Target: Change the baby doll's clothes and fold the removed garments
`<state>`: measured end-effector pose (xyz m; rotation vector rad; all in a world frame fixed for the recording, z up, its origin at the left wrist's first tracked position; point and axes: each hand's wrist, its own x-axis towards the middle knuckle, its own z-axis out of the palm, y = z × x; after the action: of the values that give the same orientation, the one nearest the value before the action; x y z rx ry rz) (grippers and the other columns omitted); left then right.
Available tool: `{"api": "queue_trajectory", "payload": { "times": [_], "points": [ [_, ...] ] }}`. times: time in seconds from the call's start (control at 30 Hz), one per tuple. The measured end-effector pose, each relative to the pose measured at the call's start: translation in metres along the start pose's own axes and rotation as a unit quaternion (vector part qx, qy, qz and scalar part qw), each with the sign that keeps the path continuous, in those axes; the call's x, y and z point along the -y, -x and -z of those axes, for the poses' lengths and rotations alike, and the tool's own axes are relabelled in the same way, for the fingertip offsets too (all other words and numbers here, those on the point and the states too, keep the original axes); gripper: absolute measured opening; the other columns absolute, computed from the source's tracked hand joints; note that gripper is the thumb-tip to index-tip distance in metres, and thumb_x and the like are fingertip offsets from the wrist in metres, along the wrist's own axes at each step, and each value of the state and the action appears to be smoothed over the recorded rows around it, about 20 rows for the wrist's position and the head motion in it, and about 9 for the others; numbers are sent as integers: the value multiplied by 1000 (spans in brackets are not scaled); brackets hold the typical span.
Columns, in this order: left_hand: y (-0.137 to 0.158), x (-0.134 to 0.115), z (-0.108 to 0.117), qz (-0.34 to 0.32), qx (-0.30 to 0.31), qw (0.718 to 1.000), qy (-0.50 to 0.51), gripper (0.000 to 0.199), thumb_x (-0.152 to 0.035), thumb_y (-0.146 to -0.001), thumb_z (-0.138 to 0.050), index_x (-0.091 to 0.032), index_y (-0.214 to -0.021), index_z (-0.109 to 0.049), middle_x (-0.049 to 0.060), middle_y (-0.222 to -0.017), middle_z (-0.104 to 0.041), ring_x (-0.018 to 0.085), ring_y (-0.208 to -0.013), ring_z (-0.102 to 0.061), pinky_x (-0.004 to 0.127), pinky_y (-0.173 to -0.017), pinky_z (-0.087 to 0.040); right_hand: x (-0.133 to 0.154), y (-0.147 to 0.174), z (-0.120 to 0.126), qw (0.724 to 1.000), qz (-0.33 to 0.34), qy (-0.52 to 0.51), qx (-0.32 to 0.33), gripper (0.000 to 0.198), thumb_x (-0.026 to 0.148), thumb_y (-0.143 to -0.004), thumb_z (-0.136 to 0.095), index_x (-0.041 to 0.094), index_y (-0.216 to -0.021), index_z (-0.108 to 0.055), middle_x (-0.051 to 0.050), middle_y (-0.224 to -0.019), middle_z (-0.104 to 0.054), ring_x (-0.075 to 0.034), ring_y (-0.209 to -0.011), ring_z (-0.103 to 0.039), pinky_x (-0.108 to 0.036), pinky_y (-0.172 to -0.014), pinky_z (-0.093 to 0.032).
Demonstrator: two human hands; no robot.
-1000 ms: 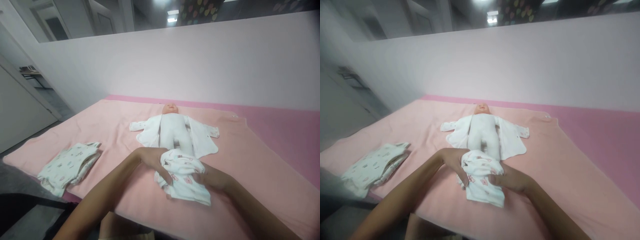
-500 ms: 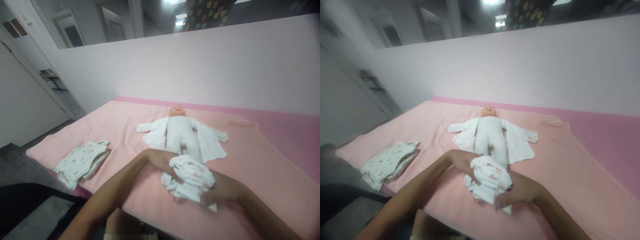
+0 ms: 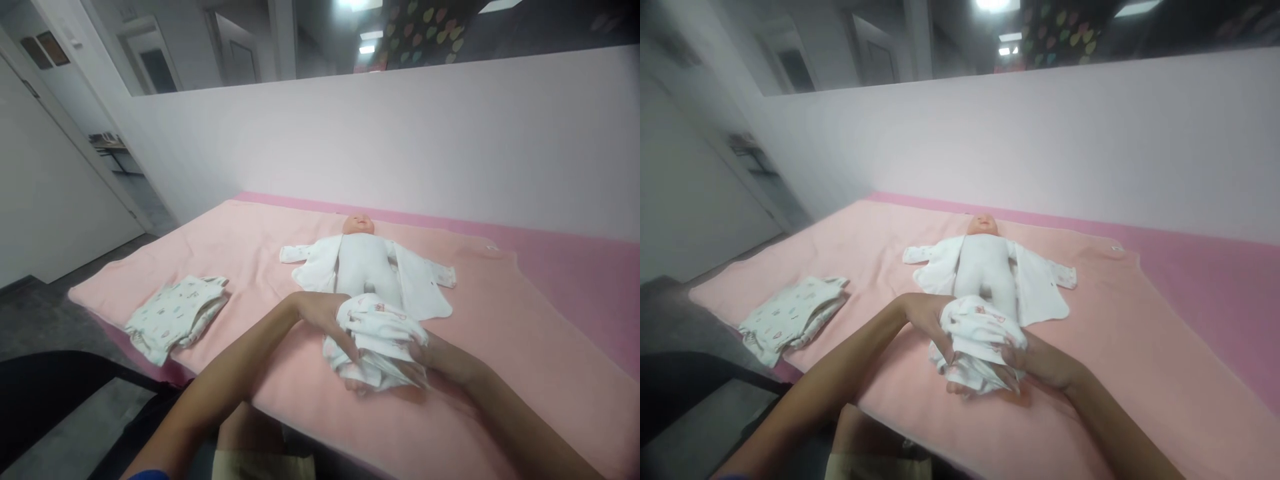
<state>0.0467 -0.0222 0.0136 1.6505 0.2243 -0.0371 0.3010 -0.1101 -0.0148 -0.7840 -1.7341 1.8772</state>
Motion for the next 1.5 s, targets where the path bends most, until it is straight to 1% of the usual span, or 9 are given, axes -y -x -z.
{"api": "queue_trajectory", "payload": {
  "times": [0.1,0.17,0.3,0.57,0.93,1.13,1.23,1.33,1.5],
  "points": [
    [4,-2,-5,30,-34,998,-33,55,-42,-58,-99,-16,-101,-77,5,-106,-79,26,-99,-73,37,-88,-62,13,3,-19,1000,-6,-5,-12,83,64,-75,-85,22,-143,-62,-13,-123,-74,-33,-115,-70,-49,-104,-54],
    [4,-4,-14,49,-74,994,-70,56,-43,-62,-97,-18,-108,-76,5,-109,-78,27,-104,-72,38,-90,-61,13,7,-32,993,-16,30,-111,75,54,-73,-88,23,-138,-67,-13,-125,-73,-35,-117,-69,-50,-103,-55],
    [-3,-2,-36,51,-163,975,-145,40,-41,-77,-85,-19,-107,-74,5,-106,-77,26,-101,-72,37,-88,-58,-4,16,-58,937,-25,88,-338,55,53,-80,-79,21,-124,-73,-14,-118,-75,-40,-121,-65,-52,-103,-55],
    [-15,-5,-53,72,-162,945,-275,34,-47,-95,-59,-16,-85,-68,0,-77,-66,17,-77,-65,27,-73,-51,-37,20,-128,828,-84,144,-535,52,60,-94,-59,25,-133,-60,-13,-128,-72,-35,-118,-67,-39,-86,-58],
    [-49,-2,-80,150,-234,849,-450,37,-54,-92,-55,-18,-96,-64,4,-80,-72,26,-83,-67,42,-96,-42,-58,33,-134,713,-220,259,-613,52,65,-96,-51,28,-132,-59,-16,-115,-74,-39,-93,-69,-44,-71,-51],
    [-73,-3,-87,202,-168,784,-563,37,-40,-91,-50,-16,-66,-62,12,-70,-71,24,-65,-65,49,-95,-34,-72,45,-123,651,-118,418,-623,36,46,-91,-55,16,-107,-67,-23,-111,-68,-43,-108,-58,-57,-97,-44],
    [-74,-5,-87,202,-169,792,-550,37,-39,-91,-50,-16,-63,-61,10,-67,-70,23,-64,-63,49,-95,-33,-69,45,-122,666,-104,375,-637,46,45,-91,-53,15,-126,-61,-23,-131,-62,-41,-118,-57,-53,-98,-45],
    [-70,-6,-87,187,-187,822,-504,37,-40,-92,-50,-17,-65,-59,6,-67,-69,20,-64,-61,48,-97,-33,-60,41,-122,714,-191,272,-616,43,45,-90,-52,20,-125,-57,-17,-118,-68,-37,-103,-65,-45,-80,-50],
    [-57,-7,-83,130,-228,869,-419,28,-44,-91,-56,-19,-81,-63,1,-81,-71,21,-80,-65,43,-101,-33,-43,36,-122,727,-222,202,-617,34,47,-88,-52,25,-114,-53,-12,-105,-71,-34,-88,-67,-38,-69,-48]
  ]
}}
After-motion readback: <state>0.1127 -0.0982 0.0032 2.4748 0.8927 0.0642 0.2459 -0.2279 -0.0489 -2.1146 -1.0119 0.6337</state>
